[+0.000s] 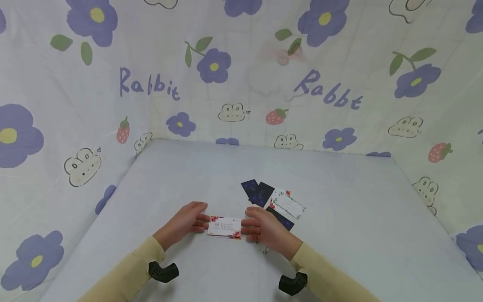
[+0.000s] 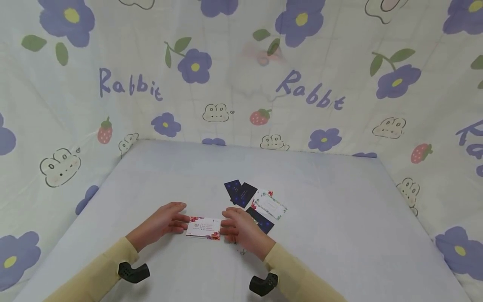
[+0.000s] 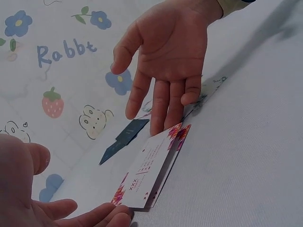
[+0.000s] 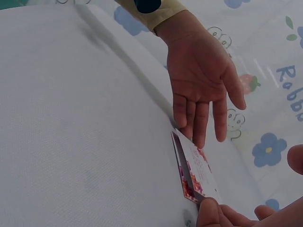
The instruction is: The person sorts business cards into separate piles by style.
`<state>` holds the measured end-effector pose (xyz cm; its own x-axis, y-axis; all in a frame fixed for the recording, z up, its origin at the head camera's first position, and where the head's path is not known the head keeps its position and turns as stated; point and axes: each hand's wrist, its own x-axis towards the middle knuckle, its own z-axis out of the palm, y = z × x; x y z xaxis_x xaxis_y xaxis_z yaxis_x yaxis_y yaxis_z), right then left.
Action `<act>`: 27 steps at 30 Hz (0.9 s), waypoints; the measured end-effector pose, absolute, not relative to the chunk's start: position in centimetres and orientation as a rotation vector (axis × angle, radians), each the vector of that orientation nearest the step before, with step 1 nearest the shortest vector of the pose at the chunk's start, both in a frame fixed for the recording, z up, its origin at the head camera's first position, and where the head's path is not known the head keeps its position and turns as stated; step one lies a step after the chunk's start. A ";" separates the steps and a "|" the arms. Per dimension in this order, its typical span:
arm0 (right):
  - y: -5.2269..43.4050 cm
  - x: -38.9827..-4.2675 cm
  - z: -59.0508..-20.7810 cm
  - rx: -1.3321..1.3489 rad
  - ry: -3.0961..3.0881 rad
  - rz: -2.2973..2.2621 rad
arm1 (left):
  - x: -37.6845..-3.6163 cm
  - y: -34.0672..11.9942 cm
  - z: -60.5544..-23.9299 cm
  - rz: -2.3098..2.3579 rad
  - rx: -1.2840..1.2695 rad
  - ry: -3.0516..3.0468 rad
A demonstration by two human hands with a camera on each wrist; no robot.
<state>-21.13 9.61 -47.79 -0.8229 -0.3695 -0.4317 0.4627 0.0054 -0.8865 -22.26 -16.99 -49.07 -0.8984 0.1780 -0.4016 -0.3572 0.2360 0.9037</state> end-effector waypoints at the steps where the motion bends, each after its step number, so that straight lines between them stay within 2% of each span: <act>1: 9.6 -21.1 -47.8 0.097 1.712 -1.878 | -22.3 -17.0 -49.0 1.702 -0.163 2.093; 27: 10.4 -21.1 -47.9 0.036 1.701 -1.878 | -21.9 -16.2 -49.2 1.702 -0.134 2.130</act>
